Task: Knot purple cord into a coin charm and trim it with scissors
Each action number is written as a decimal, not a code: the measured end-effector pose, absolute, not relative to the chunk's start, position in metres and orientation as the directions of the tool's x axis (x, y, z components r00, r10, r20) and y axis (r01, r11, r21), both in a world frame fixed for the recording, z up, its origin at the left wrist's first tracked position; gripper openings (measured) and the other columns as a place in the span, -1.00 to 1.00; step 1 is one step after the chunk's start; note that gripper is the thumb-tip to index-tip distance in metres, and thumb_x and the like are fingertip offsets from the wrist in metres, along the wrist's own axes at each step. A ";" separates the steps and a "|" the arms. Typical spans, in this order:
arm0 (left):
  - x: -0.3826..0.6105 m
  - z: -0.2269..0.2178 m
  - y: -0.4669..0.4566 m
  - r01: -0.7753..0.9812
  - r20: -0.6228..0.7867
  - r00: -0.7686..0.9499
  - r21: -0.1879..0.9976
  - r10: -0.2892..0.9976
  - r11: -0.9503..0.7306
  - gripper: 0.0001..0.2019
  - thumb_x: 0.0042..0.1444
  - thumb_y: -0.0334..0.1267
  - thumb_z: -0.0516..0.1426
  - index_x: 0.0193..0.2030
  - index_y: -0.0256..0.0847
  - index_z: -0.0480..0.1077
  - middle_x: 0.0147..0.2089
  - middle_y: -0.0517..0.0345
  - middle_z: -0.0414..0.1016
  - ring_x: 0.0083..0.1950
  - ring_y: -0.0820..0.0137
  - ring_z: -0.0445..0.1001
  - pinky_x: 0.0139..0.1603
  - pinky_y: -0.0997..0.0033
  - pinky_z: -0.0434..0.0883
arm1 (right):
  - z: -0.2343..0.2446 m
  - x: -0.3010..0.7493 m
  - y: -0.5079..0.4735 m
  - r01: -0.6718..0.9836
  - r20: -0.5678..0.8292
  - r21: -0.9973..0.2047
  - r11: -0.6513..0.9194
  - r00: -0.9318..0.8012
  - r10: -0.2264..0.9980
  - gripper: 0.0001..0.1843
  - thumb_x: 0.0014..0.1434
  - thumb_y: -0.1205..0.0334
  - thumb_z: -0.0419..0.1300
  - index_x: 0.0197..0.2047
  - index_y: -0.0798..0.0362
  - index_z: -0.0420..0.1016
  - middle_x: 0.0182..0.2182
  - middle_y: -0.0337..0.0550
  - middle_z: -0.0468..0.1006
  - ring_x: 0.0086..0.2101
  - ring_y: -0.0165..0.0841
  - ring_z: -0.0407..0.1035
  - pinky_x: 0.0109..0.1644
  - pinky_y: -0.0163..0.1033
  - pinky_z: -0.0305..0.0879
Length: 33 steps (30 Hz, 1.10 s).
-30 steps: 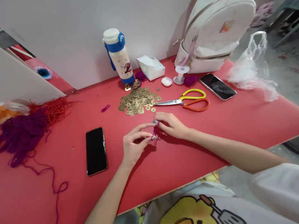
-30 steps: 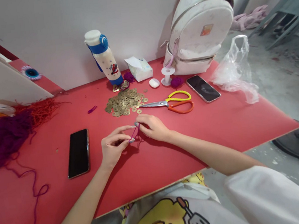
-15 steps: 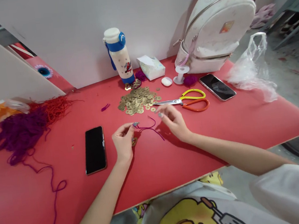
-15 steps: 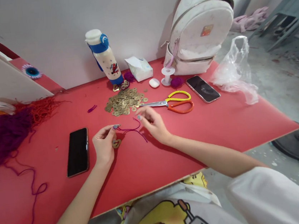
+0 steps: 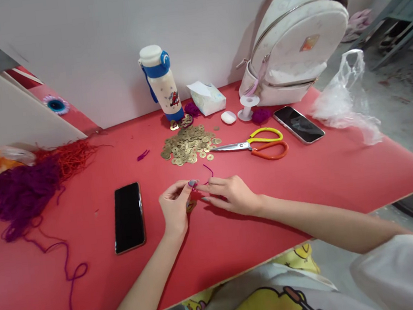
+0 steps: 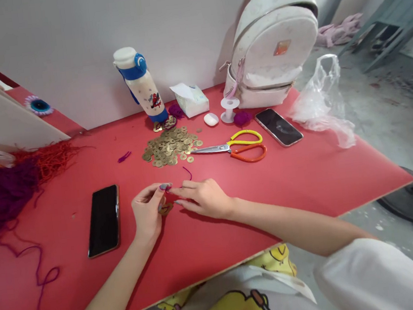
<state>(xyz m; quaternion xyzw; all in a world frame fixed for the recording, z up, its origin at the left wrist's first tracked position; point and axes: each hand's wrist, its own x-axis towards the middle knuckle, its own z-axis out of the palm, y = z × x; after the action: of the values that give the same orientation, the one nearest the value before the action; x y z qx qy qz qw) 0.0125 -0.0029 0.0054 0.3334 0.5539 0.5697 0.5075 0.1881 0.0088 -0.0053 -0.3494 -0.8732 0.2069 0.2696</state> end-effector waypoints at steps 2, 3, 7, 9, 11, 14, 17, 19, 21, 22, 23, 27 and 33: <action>0.012 0.005 -0.003 -0.180 -0.173 -0.249 0.975 0.953 0.130 -0.78 -0.13 -0.13 0.39 -0.44 -0.26 0.59 -0.50 0.17 0.51 -0.62 0.57 0.25 -0.68 0.59 0.19 | -0.005 0.187 0.009 0.429 0.263 -0.650 0.628 -0.648 0.715 -0.62 0.37 0.09 0.09 0.18 0.02 0.40 -0.27 -0.13 0.54 -0.39 -0.41 0.36 -0.39 -0.36 0.10; 0.012 0.005 -0.004 -0.150 -0.149 -0.242 0.982 0.959 0.115 -0.80 -0.12 -0.15 0.38 -0.44 -0.25 0.59 -0.47 0.15 0.53 -0.57 0.54 0.32 -0.63 0.57 0.26 | -0.005 0.186 0.010 0.391 0.235 -0.710 0.586 -0.653 0.720 -0.61 0.34 0.08 0.13 0.17 0.04 0.39 -0.31 -0.15 0.52 -0.40 -0.41 0.34 -0.38 -0.36 0.11; 0.010 0.005 -0.004 -0.018 -0.042 -0.210 0.999 0.977 0.039 -0.89 -0.05 -0.23 0.34 -0.44 -0.23 0.60 -0.41 0.12 0.59 -0.37 0.43 0.50 -0.33 0.50 0.44 | -0.005 0.183 0.012 0.269 0.119 -0.898 0.348 -0.614 0.780 -0.77 0.27 0.12 0.23 -0.08 0.07 0.43 -0.56 -0.40 0.28 -0.55 -0.48 0.15 -0.44 -0.38 0.07; 0.010 0.006 -0.004 0.029 -0.007 -0.185 0.999 0.983 0.013 -0.91 -0.03 -0.25 0.31 -0.43 -0.22 0.59 -0.39 0.13 0.60 -0.34 0.42 0.52 -0.28 0.50 0.44 | -0.004 0.182 0.012 0.214 0.119 -0.926 0.311 -0.617 0.778 -0.84 0.28 0.15 0.22 -0.25 0.07 0.42 -0.57 -0.39 0.27 -0.55 -0.49 0.14 -0.42 -0.38 0.09; 0.011 0.007 -0.004 0.084 0.023 -0.161 0.996 0.987 -0.010 -0.92 -0.01 -0.26 0.29 -0.42 -0.21 0.59 -0.38 0.13 0.60 -0.34 0.41 0.53 -0.30 0.49 0.44 | -0.002 0.182 0.011 0.160 0.173 -0.923 0.349 -0.638 0.750 -0.81 0.32 0.19 0.16 -0.33 0.07 0.42 -0.49 -0.30 0.40 -0.47 -0.46 0.26 -0.33 -0.36 0.18; 0.012 0.007 -0.005 0.211 0.086 -0.144 0.976 0.986 -0.054 -0.92 0.01 -0.28 0.28 -0.41 -0.22 0.58 -0.38 0.12 0.60 -0.34 0.39 0.54 -0.32 0.47 0.44 | 0.001 0.184 0.010 0.144 0.269 -0.870 0.472 -0.663 0.699 -0.79 0.37 0.26 0.06 -0.29 0.05 0.46 -0.33 -0.18 0.53 -0.31 -0.39 0.40 -0.19 -0.31 0.27; 0.014 0.005 -0.006 0.319 0.132 -0.099 0.943 0.986 -0.094 -0.92 0.04 -0.28 0.26 -0.41 -0.22 0.58 -0.36 0.10 0.61 -0.34 0.38 0.54 -0.33 0.46 0.45 | 0.002 0.186 0.010 0.234 0.364 -0.761 0.605 -0.618 0.697 -0.79 0.36 0.28 0.04 -0.25 0.04 0.48 -0.29 -0.11 0.51 -0.29 -0.33 0.37 -0.21 -0.26 0.26; 0.014 0.004 -0.006 0.342 0.138 -0.064 0.933 0.988 -0.109 -0.91 0.06 -0.27 0.25 -0.37 -0.21 0.59 -0.31 0.08 0.63 -0.30 0.36 0.56 -0.28 0.45 0.48 | 0.002 0.188 0.013 0.288 0.436 -0.714 0.638 -0.530 0.727 -0.79 0.35 0.27 0.05 -0.28 0.04 0.46 -0.27 -0.07 0.47 -0.26 -0.29 0.32 -0.17 -0.20 0.26; 0.014 0.003 -0.006 0.339 0.135 -0.043 0.934 0.990 -0.113 -0.88 0.11 -0.26 0.23 -0.30 -0.20 0.60 -0.24 0.06 0.64 -0.24 0.34 0.58 -0.21 0.42 0.51 | 0.002 0.189 0.017 0.303 0.463 -0.734 0.608 -0.432 0.774 -0.76 0.36 0.26 0.03 -0.33 0.04 0.43 -0.27 -0.07 0.44 -0.23 -0.27 0.29 -0.11 -0.16 0.24; 0.014 0.003 -0.006 0.333 0.134 -0.041 0.936 0.990 -0.113 -0.87 0.13 -0.25 0.21 -0.26 -0.19 0.60 -0.20 0.05 0.64 -0.20 0.33 0.59 -0.18 0.40 0.52 | 0.002 0.189 0.019 0.297 0.459 -0.756 0.583 -0.394 0.796 -0.74 0.38 0.26 0.01 -0.34 0.04 0.41 -0.29 -0.09 0.43 -0.24 -0.28 0.28 -0.09 -0.15 0.23; 0.014 0.003 -0.006 0.327 0.133 -0.040 0.938 0.990 -0.113 -0.85 0.14 -0.25 0.20 -0.23 -0.19 0.60 -0.17 0.04 0.63 -0.17 0.32 0.59 -0.15 0.38 0.52 | 0.002 0.190 0.022 0.288 0.450 -0.777 0.560 -0.370 0.813 -0.72 0.39 0.26 -0.01 -0.35 0.04 0.38 -0.32 -0.12 0.43 -0.26 -0.29 0.27 -0.09 -0.14 0.22; 0.012 0.002 -0.006 0.309 0.125 -0.034 0.945 0.992 -0.109 -0.85 0.16 -0.26 0.19 -0.20 -0.18 0.59 -0.13 0.04 0.62 -0.12 0.30 0.59 -0.09 0.34 0.53 | 0.000 0.191 0.026 0.269 0.427 -0.815 0.513 -0.319 0.846 -0.71 0.42 0.24 -0.04 -0.35 0.02 0.35 -0.43 -0.19 0.43 -0.33 -0.30 0.23 -0.13 -0.14 0.18; 0.010 0.000 -0.008 0.321 0.109 0.000 0.942 0.994 -0.103 -0.87 0.16 -0.27 0.20 -0.22 -0.17 0.59 -0.16 0.06 0.62 -0.16 0.31 0.59 -0.12 0.35 0.53 | -0.004 0.191 0.024 0.257 0.421 -0.813 0.523 -0.362 0.832 -0.71 0.43 0.20 -0.03 -0.27 0.02 0.44 -0.36 -0.15 0.55 -0.32 -0.29 0.29 -0.12 -0.12 0.20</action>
<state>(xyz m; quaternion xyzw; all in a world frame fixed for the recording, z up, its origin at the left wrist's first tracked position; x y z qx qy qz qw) 0.0099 -0.0076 0.0001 0.5962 0.5513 0.4427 0.3803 0.1906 0.0243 -0.0036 -0.3600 -0.7561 0.3303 0.4354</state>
